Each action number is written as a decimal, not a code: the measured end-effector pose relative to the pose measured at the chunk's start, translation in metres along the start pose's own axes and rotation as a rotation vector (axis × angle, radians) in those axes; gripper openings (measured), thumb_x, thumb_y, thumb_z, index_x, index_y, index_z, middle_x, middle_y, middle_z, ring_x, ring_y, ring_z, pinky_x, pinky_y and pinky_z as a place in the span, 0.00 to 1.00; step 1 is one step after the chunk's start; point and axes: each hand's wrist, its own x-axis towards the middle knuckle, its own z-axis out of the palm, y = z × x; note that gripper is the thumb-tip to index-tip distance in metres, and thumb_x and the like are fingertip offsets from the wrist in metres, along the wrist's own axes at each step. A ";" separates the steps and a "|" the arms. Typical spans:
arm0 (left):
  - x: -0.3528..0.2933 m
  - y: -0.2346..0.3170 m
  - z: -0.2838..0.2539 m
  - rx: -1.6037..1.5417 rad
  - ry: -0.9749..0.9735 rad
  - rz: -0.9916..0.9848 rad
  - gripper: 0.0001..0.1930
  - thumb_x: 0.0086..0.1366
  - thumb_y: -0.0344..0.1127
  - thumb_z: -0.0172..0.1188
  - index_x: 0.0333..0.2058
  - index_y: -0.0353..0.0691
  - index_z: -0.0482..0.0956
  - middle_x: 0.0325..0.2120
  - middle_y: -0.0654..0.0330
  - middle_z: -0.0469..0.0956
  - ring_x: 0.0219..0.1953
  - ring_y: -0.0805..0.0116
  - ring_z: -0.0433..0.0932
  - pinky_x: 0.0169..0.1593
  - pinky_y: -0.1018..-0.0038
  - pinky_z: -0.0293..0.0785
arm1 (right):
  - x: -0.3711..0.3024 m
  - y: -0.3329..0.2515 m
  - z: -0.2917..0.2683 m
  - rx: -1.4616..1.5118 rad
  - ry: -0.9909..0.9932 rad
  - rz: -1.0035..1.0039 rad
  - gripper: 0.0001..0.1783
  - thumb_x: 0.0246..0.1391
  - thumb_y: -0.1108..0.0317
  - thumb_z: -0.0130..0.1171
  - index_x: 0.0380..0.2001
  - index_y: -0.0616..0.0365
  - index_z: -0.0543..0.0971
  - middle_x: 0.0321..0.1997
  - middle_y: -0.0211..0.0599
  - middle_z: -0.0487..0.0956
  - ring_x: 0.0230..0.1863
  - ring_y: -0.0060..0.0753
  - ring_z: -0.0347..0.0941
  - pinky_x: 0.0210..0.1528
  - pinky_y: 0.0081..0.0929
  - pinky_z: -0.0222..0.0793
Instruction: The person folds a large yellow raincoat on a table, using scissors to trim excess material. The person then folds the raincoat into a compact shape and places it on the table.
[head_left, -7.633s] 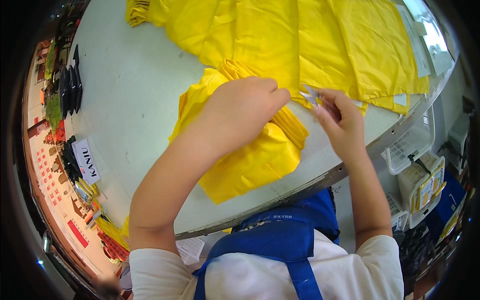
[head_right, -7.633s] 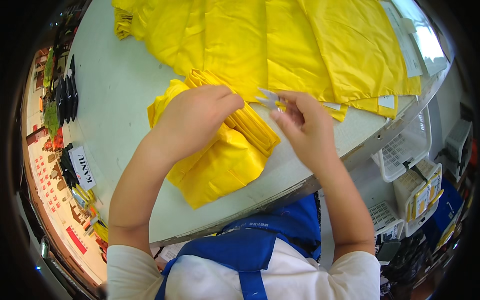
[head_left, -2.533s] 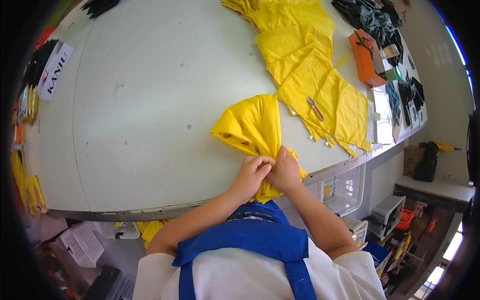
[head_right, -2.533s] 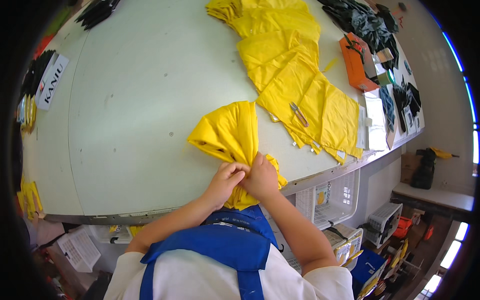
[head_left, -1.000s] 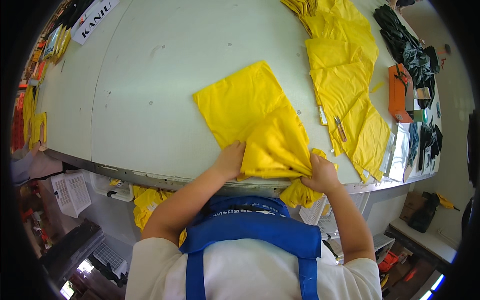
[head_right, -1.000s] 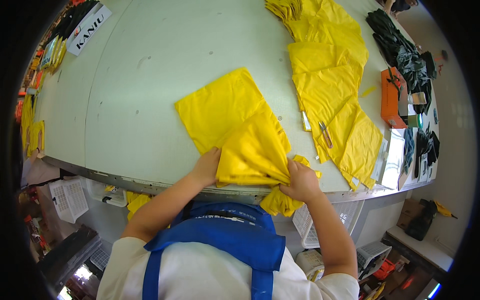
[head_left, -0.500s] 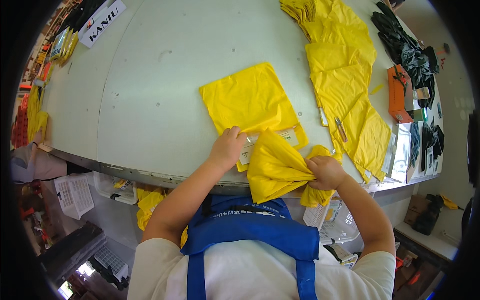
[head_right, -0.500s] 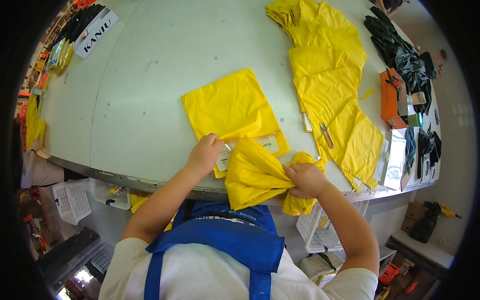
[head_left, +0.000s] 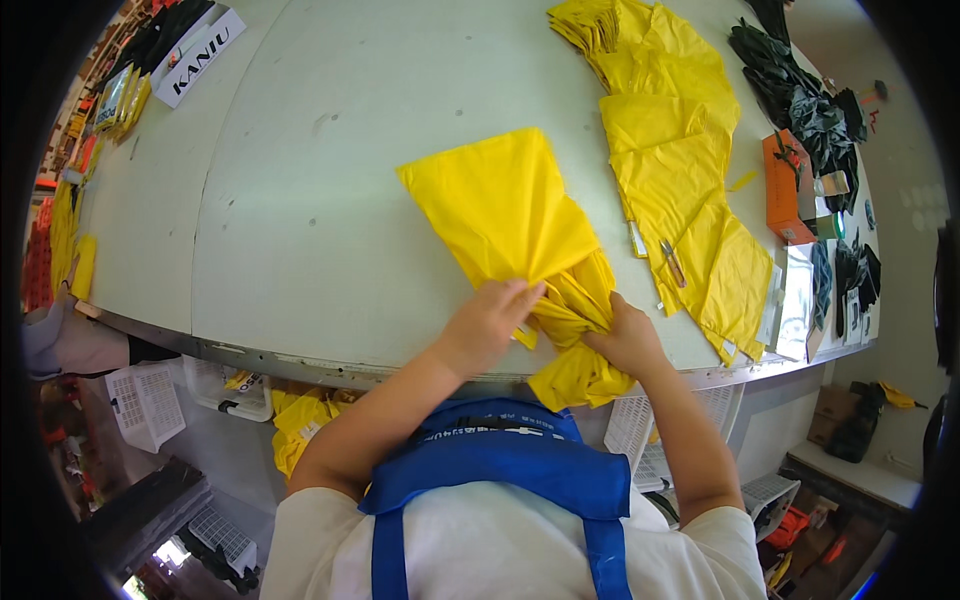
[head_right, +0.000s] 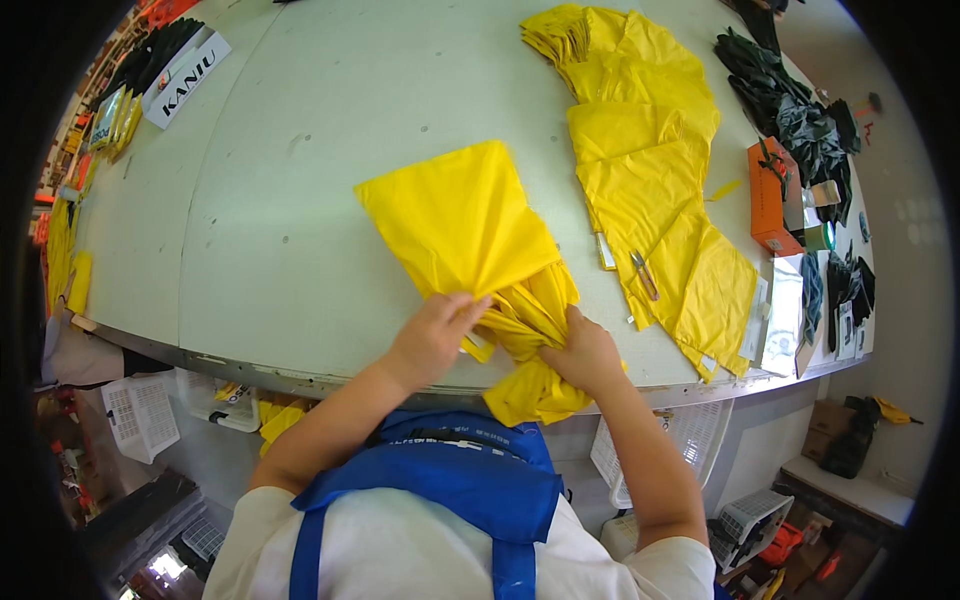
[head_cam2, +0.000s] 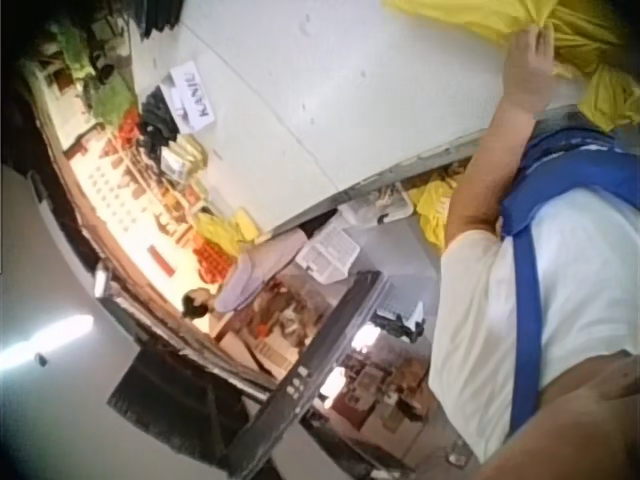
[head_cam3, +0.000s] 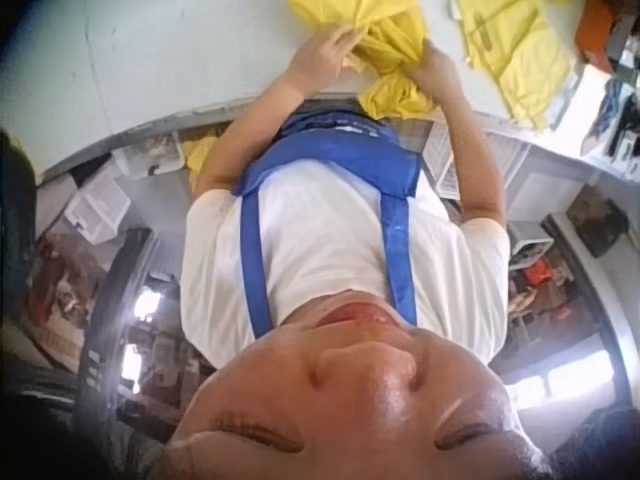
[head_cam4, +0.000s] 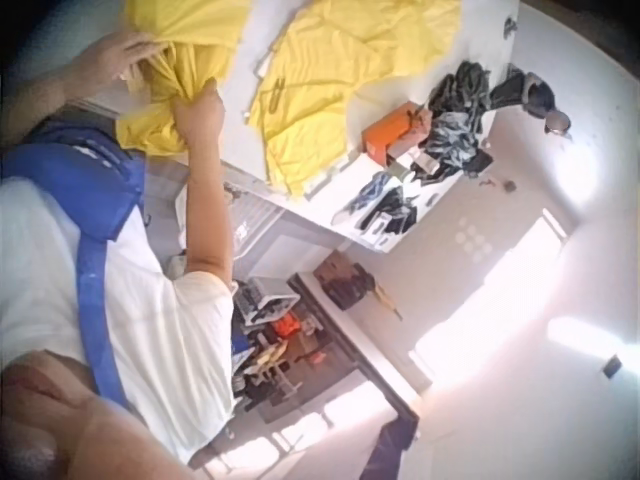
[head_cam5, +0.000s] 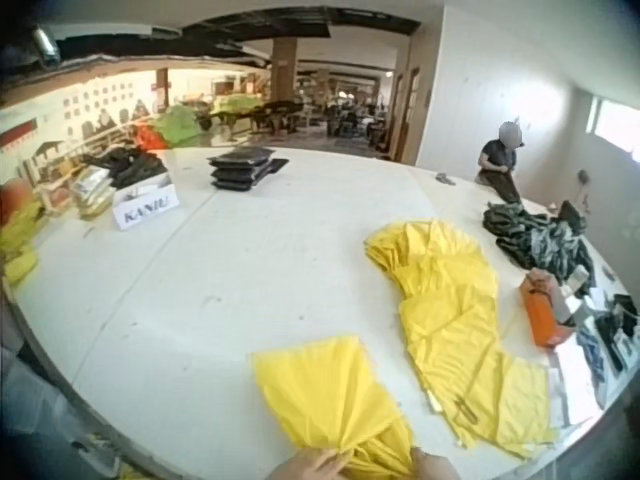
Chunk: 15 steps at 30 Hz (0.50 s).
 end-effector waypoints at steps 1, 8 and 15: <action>0.001 0.012 0.008 -0.043 -0.027 0.027 0.22 0.58 0.26 0.50 0.53 0.40 0.71 0.43 0.52 0.71 0.43 0.56 0.72 0.49 0.68 0.71 | 0.004 -0.010 0.004 0.092 0.010 -0.002 0.40 0.38 0.53 0.63 0.53 0.66 0.65 0.38 0.55 0.78 0.40 0.58 0.75 0.42 0.43 0.72; 0.032 0.030 -0.022 0.173 0.016 -0.134 0.20 0.55 0.38 0.61 0.48 0.40 0.74 0.37 0.54 0.72 0.37 0.57 0.74 0.38 0.66 0.75 | 0.009 -0.057 0.015 0.013 0.182 -0.159 0.47 0.38 0.53 0.65 0.61 0.63 0.61 0.39 0.51 0.78 0.37 0.50 0.77 0.38 0.37 0.74; 0.082 0.010 -0.013 0.247 -0.163 -0.254 0.09 0.54 0.37 0.59 0.30 0.39 0.72 0.29 0.57 0.73 0.34 0.59 0.75 0.35 0.67 0.74 | 0.005 -0.073 0.021 -0.160 0.322 -0.366 0.35 0.36 0.59 0.65 0.51 0.60 0.71 0.35 0.43 0.77 0.34 0.44 0.76 0.37 0.36 0.74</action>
